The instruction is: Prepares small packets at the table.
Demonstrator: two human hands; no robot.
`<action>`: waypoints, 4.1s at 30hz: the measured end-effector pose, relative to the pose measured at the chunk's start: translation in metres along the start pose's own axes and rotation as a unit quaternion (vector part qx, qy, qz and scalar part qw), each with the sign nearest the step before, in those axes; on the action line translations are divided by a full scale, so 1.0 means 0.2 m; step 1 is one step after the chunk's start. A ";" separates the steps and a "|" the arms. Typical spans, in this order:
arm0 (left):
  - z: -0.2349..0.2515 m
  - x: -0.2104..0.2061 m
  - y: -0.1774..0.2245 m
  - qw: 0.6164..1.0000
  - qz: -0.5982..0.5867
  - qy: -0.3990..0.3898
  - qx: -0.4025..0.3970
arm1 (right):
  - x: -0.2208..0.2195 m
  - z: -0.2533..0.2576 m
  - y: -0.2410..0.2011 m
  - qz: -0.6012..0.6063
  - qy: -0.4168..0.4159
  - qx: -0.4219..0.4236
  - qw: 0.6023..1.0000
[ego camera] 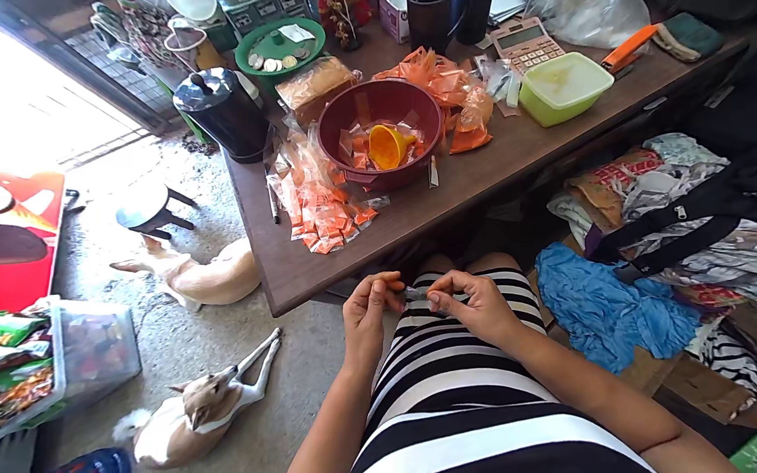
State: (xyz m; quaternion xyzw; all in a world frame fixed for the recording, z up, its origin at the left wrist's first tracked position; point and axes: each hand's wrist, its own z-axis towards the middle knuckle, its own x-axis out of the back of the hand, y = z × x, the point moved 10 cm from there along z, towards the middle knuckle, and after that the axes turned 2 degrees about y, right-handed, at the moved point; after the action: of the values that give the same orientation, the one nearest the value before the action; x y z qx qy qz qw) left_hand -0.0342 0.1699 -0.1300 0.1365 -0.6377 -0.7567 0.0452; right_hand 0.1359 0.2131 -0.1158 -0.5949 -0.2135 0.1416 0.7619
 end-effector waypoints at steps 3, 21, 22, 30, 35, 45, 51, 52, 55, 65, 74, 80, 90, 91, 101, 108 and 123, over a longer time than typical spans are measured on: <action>-0.01 -0.03 -0.03 0.999 -0.005 -0.037 0.013 | 0.00 0.00 0.01 0.007 0.003 0.003 1.000; -0.02 -0.09 -0.01 0.999 -0.017 -0.048 0.018 | -0.05 0.00 0.02 0.034 -0.058 -0.011 0.998; -0.02 -0.09 0.00 0.999 -0.016 -0.048 0.015 | -0.05 0.00 0.02 0.038 -0.060 -0.009 0.997; -0.03 -0.12 0.01 0.997 -0.001 -0.071 0.011 | -0.05 -0.01 0.03 0.064 -0.057 -0.018 0.996; -0.04 -0.15 0.04 0.995 0.045 -0.090 -0.024 | -0.04 -0.02 0.02 0.055 -0.045 0.000 0.998; -0.06 -0.13 -0.02 0.995 -0.015 -0.090 0.030 | -0.03 -0.02 -0.01 0.046 -0.035 0.017 0.998; -0.08 -0.15 -0.10 0.980 -0.090 -0.125 0.122 | -0.04 -0.03 0.00 0.070 -0.041 0.021 0.996; -0.09 -0.16 -0.11 0.977 -0.102 -0.134 0.132 | -0.04 -0.03 0.00 0.079 -0.043 0.019 0.996; -0.10 -0.18 -0.13 0.971 -0.127 -0.138 0.151 | -0.04 -0.03 0.00 0.096 -0.044 0.007 0.994; -0.08 -0.16 -0.08 0.979 -0.120 -0.134 0.099 | -0.04 -0.03 0.01 0.100 -0.034 0.003 0.994; -0.07 -0.14 -0.04 0.992 -0.074 -0.098 0.040 | -0.03 -0.03 0.03 0.100 -0.021 -0.025 0.994; -0.06 -0.15 0.00 0.994 -0.039 -0.097 -0.012 | -0.04 -0.03 0.00 0.121 -0.044 -0.004 0.992; -0.09 -0.20 0.02 0.995 0.009 -0.095 -0.024 | -0.07 -0.03 -0.04 0.095 -0.062 0.032 0.993; -0.09 -0.20 0.02 0.995 -0.001 -0.095 -0.023 | -0.06 -0.03 -0.04 0.091 -0.055 0.032 0.994; -0.08 -0.18 0.05 0.992 -0.057 -0.106 -0.050 | 0.01 -0.04 -0.01 0.086 -0.014 0.019 0.996; -0.09 -0.12 0.08 0.992 0.061 -0.036 -0.104 | -0.03 -0.05 -0.02 0.045 -0.036 0.027 0.998; -0.06 -0.09 0.05 0.996 0.007 -0.046 -0.081 | -0.02 -0.02 -0.01 0.047 -0.003 0.015 0.999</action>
State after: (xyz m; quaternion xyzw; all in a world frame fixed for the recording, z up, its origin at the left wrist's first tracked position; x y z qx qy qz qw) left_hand -0.0138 0.1607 -0.1199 0.0929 -0.5764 -0.8112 0.0324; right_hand 0.1344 0.2077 -0.1152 -0.5920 -0.1854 0.1819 0.7629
